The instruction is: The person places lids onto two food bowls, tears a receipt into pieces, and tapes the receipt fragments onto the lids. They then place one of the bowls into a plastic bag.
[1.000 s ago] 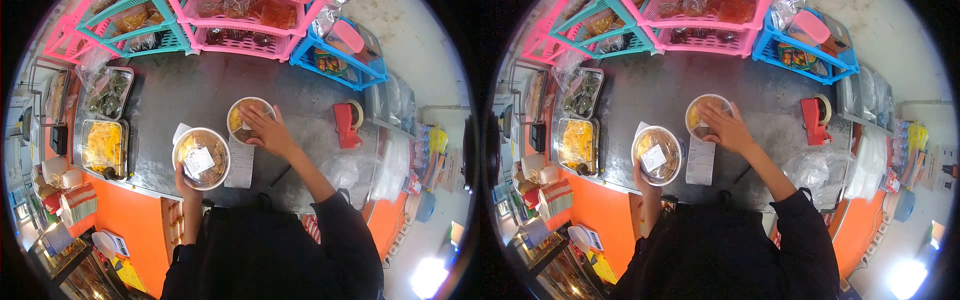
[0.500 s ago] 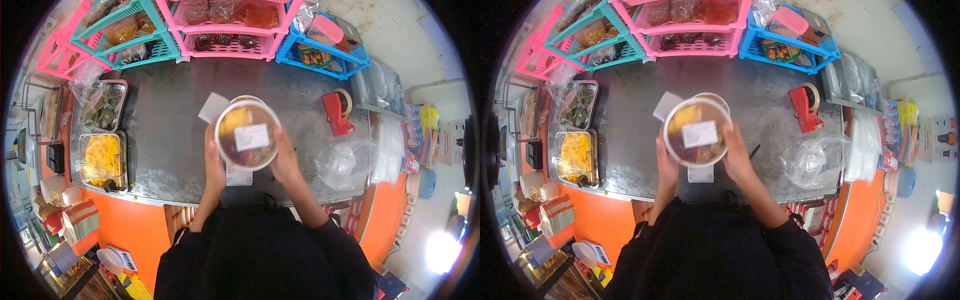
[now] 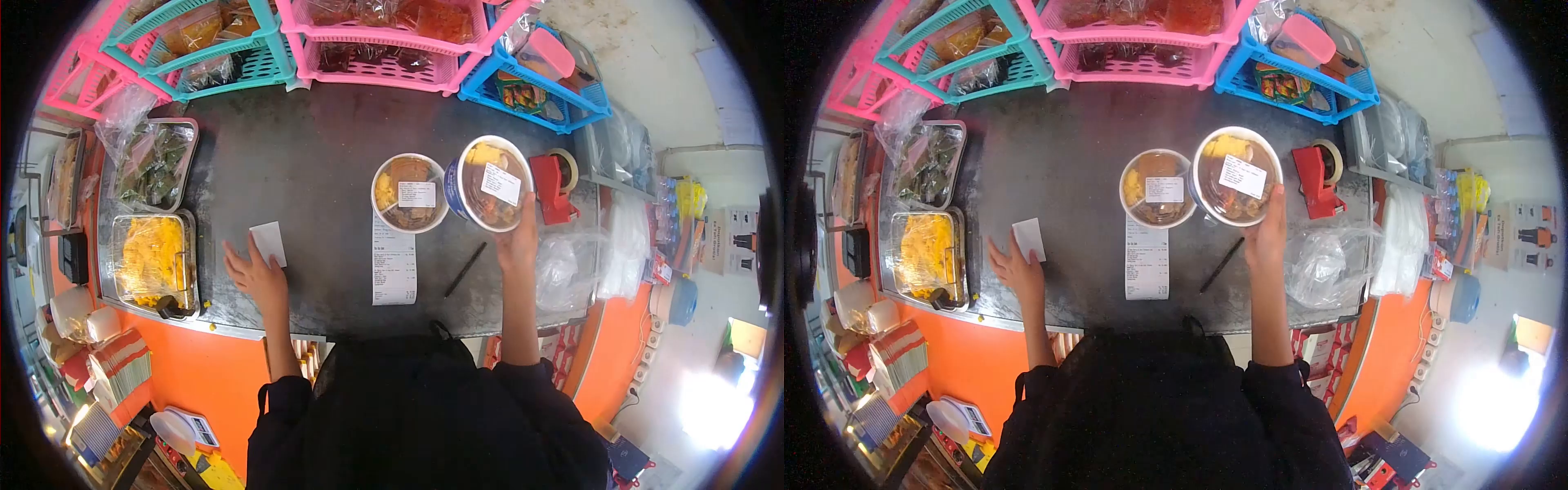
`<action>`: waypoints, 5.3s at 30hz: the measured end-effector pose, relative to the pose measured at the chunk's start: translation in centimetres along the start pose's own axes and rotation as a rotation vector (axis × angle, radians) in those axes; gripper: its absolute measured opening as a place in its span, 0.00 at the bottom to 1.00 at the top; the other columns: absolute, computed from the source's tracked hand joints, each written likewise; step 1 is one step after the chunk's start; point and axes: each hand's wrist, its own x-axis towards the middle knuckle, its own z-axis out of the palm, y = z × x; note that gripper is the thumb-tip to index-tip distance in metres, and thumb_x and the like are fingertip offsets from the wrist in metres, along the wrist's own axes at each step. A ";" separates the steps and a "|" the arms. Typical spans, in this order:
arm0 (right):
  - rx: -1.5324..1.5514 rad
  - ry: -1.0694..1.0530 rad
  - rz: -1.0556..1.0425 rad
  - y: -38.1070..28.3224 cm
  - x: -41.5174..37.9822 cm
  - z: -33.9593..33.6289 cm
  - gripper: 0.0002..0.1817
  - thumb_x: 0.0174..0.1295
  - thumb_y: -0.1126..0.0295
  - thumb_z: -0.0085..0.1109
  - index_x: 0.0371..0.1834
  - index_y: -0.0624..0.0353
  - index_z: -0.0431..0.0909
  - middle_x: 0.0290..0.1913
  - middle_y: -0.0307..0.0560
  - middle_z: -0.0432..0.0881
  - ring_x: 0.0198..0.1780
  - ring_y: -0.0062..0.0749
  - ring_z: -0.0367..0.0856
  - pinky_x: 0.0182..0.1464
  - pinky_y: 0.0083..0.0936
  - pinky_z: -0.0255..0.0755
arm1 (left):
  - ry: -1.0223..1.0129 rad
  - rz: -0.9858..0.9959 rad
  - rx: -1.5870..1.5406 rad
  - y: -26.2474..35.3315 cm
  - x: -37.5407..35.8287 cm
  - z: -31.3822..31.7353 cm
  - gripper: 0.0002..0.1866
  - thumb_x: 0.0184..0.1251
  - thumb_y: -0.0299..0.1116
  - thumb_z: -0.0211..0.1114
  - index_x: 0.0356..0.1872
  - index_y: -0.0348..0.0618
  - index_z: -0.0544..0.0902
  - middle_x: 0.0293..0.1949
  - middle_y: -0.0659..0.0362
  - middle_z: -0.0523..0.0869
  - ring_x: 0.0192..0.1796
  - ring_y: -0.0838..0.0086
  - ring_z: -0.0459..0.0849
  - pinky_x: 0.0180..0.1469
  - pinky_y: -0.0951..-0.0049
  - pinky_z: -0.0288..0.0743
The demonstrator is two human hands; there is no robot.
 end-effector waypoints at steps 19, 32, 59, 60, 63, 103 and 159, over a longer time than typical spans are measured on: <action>-0.504 0.023 -0.199 1.3 -0.6 0.2 0.27 0.70 0.54 0.36 0.60 0.67 0.62 0.56 0.50 0.68 0.57 0.30 0.65 0.59 0.25 0.58 | -0.284 0.428 -0.257 18.1 3.0 2.0 0.23 0.50 0.36 0.67 0.51 0.47 0.78 0.49 0.59 0.76 0.52 0.61 0.71 0.54 0.58 0.61; -0.478 0.031 -0.210 1.9 -0.1 -0.1 0.22 0.70 0.57 0.34 0.56 0.64 0.65 0.50 0.49 0.72 0.53 0.30 0.68 0.56 0.25 0.60 | -0.272 0.413 -0.243 19.3 2.9 2.2 0.19 0.52 0.28 0.64 0.47 0.37 0.76 0.42 0.53 0.76 0.46 0.58 0.73 0.48 0.61 0.68; -0.545 0.020 -0.182 1.5 -0.5 0.2 0.28 0.70 0.54 0.35 0.62 0.68 0.60 0.57 0.52 0.68 0.58 0.30 0.65 0.61 0.24 0.56 | -0.156 0.449 -0.346 18.3 2.9 6.1 0.08 0.57 0.22 0.54 0.38 0.44 0.73 0.37 0.57 0.74 0.44 0.61 0.72 0.50 0.59 0.61; -0.518 0.038 -0.195 1.8 -0.4 0.1 0.25 0.70 0.56 0.35 0.59 0.66 0.62 0.54 0.50 0.70 0.56 0.30 0.66 0.59 0.24 0.58 | -0.167 0.435 -0.388 18.2 3.0 6.3 0.07 0.58 0.22 0.53 0.38 0.43 0.73 0.37 0.57 0.75 0.43 0.60 0.72 0.49 0.59 0.62; -0.483 0.068 -0.194 1.7 -0.5 0.5 0.22 0.70 0.58 0.35 0.56 0.65 0.64 0.50 0.49 0.71 0.53 0.29 0.67 0.56 0.24 0.59 | -0.294 0.278 -0.591 17.8 3.7 6.3 0.05 0.61 0.23 0.52 0.37 0.41 0.72 0.36 0.55 0.76 0.40 0.58 0.74 0.46 0.60 0.66; -0.446 0.020 -0.161 2.4 -0.1 -0.6 0.25 0.70 0.56 0.36 0.60 0.67 0.60 0.54 0.50 0.68 0.56 0.28 0.66 0.58 0.25 0.60 | -0.380 0.211 -0.581 19.7 3.8 4.5 0.03 0.60 0.23 0.52 0.35 0.41 0.70 0.29 0.46 0.81 0.35 0.50 0.80 0.38 0.55 0.67; -0.193 0.095 -0.076 2.2 -0.1 -1.8 0.28 0.70 0.54 0.35 0.62 0.67 0.57 0.58 0.51 0.67 0.59 0.31 0.67 0.60 0.29 0.61 | -0.180 0.017 -0.980 17.3 2.2 7.5 0.15 0.62 0.36 0.59 0.46 0.39 0.76 0.45 0.50 0.79 0.52 0.57 0.76 0.55 0.64 0.66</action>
